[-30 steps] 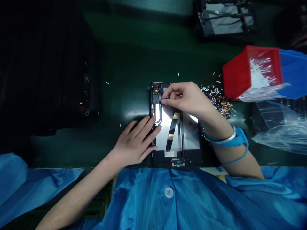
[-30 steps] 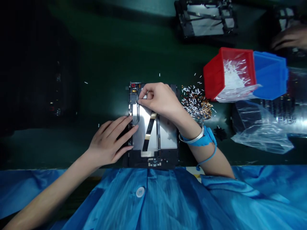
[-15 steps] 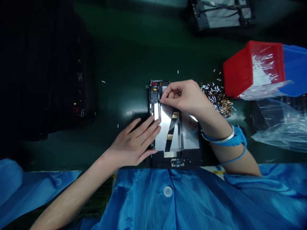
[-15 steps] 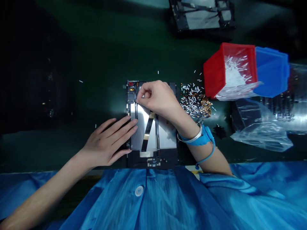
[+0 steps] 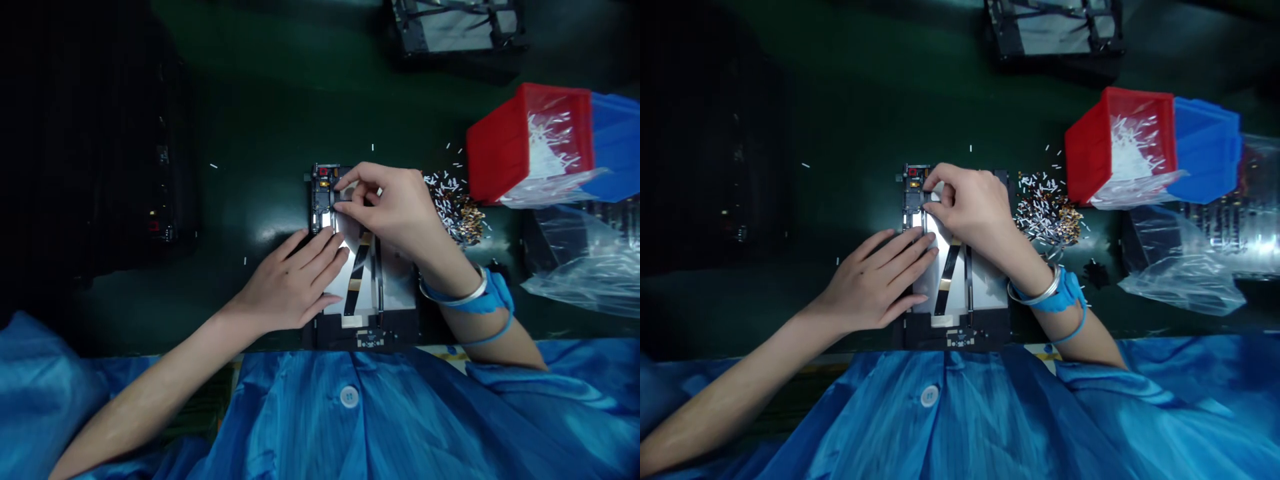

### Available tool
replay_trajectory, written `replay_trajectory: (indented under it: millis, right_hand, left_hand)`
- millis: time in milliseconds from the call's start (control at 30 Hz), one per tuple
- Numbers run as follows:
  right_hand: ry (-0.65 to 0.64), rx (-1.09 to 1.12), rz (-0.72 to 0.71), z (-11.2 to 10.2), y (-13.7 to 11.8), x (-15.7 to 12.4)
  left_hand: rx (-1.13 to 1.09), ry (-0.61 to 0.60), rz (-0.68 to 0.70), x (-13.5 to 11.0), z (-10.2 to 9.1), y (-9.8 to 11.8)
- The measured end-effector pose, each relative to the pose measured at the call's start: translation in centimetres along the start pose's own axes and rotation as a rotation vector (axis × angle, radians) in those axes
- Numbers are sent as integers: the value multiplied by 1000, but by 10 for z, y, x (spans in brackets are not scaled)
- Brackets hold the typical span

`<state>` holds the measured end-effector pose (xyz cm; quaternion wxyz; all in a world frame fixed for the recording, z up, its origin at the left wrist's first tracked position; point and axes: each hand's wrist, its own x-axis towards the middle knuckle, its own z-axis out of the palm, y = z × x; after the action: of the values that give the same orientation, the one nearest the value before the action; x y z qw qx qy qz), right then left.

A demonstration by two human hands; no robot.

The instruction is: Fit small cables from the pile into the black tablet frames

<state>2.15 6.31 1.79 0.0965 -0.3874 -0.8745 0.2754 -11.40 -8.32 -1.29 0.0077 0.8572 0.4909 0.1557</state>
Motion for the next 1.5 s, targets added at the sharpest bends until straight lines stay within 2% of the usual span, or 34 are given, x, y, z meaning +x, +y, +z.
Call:
replay_trajectory:
  millis: [100,200,400,467,533,633,700,767,867,933,1033,1100,1167,1200,1267,1333,1367,1433,1500]
  right_hand:
    - [56,-204,-192,-3,-3,-9]
    - [26,-386,-339,-1,-6,-14]
    - [5,-555,-378,6,-17,-13]
    - [59,-543,-343,-1,-17,-13]
    - [188,-545,-261,-15,-8,-16]
    - [445,-653,2,-40,21,-28]
    - [528,-730,235,-53,42,-42]
    - [503,-701,283,-58,55,-57]
    - [529,-564,115,-52,54,-76]
    - [486,-478,5,-42,44,-81]
    - [402,-404,-38,-29,33,-81]
    - [368,-372,-37,-23,33,-80]
    - [357,-354,-42,-20,37,-82]
    - [363,-348,-41,-19,39,-84]
    - [387,-322,-34,-20,41,-86]
    - [388,-257,-42,-22,38,-83]
    - [367,-211,-58,-23,35,-79]
    - [279,-122,-104,-23,26,-64]
    - [168,-76,-134,-21,17,-45]
  left_hand:
    - [-4,38,-8,-1,2,1]
    - [-17,46,-22,-2,2,2]
    - [-32,49,-25,-5,3,2]
    - [-36,59,-21,-6,4,1]
    - [-41,64,-25,-5,5,0]
    - [-22,72,-82,3,5,-2]
    - [-3,83,-138,10,4,-2]
    - [-11,117,-162,14,2,-1]
    - [-42,229,-233,12,-3,1]
    - [-28,273,-291,8,-5,2]
    - [25,183,-238,7,-5,4]
    - [63,96,-203,9,-3,6]
    - [111,79,-209,12,-3,9]
    - [130,109,-207,12,-4,10]
    - [158,244,-204,10,-6,14]
    - [171,411,-247,6,-8,19]
    - [175,457,-277,4,-8,21]
    - [177,436,-318,2,-7,24]
    - [170,322,-319,3,-4,24]
